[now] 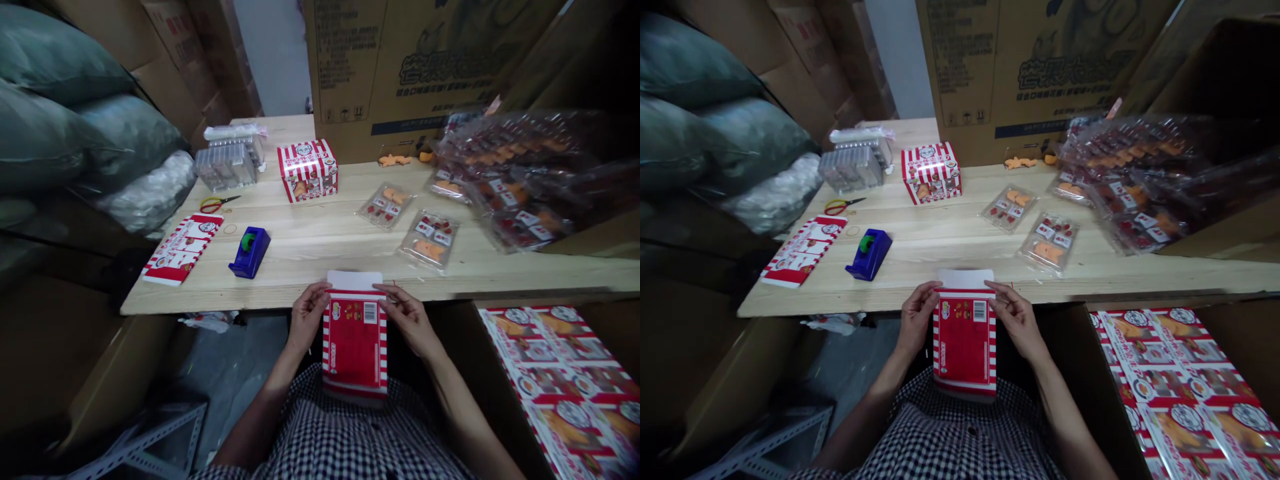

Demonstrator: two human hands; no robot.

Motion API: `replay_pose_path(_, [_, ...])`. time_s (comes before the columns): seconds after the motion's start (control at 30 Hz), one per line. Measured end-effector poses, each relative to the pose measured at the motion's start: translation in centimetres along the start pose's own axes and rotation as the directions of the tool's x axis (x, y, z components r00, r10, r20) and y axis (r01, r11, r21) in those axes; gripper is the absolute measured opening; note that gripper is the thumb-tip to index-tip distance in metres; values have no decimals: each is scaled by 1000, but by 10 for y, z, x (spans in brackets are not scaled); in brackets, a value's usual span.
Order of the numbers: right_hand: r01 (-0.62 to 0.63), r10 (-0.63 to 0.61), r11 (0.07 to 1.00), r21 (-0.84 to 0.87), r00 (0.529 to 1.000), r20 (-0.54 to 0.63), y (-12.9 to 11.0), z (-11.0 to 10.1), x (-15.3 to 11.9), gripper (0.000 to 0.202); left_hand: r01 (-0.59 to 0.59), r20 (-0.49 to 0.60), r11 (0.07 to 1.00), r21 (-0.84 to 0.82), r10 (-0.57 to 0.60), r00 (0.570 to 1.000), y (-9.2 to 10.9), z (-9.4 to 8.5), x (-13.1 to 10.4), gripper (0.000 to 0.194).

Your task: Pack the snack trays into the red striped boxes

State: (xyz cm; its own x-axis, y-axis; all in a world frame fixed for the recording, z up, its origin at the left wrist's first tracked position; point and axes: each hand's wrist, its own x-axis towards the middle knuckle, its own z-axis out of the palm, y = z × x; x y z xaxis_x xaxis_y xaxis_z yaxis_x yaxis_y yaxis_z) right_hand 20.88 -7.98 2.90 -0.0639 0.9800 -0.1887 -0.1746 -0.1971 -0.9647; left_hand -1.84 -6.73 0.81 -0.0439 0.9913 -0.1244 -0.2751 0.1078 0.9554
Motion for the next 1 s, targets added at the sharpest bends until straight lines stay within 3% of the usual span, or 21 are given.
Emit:
replay_pose_path(0.13, [-85,84,996,-1,993,88,16,-8,-3,35,38,127,993,111,-52,991,-1,-16,-6,26])
replay_pose_path(0.37, [-18,25,998,-53,991,135,21,-4,11,26,-255,318,896,364,138,938,9,-19,7,23])
replay_pose_path(0.43, [4,2,998,-67,996,93,20,-3,12,25,-231,296,906,354,126,947,8,-18,6,25])
replay_pose_path(0.57, [14,-15,1000,-22,998,-59,25,1,15,21,-56,113,971,234,30,993,-3,-16,5,24])
replay_pose_path(0.67, [11,-11,1000,3,995,-101,29,4,22,19,-5,57,988,152,-4,998,-9,-15,8,23])
replay_pose_path(0.83, [-9,10,1000,11,996,-89,33,4,29,19,-35,116,978,208,11,993,1,-18,15,23])
replay_pose_path(1.0, [-55,58,998,43,995,-78,40,4,24,20,-93,289,957,274,11,957,12,-28,18,25])
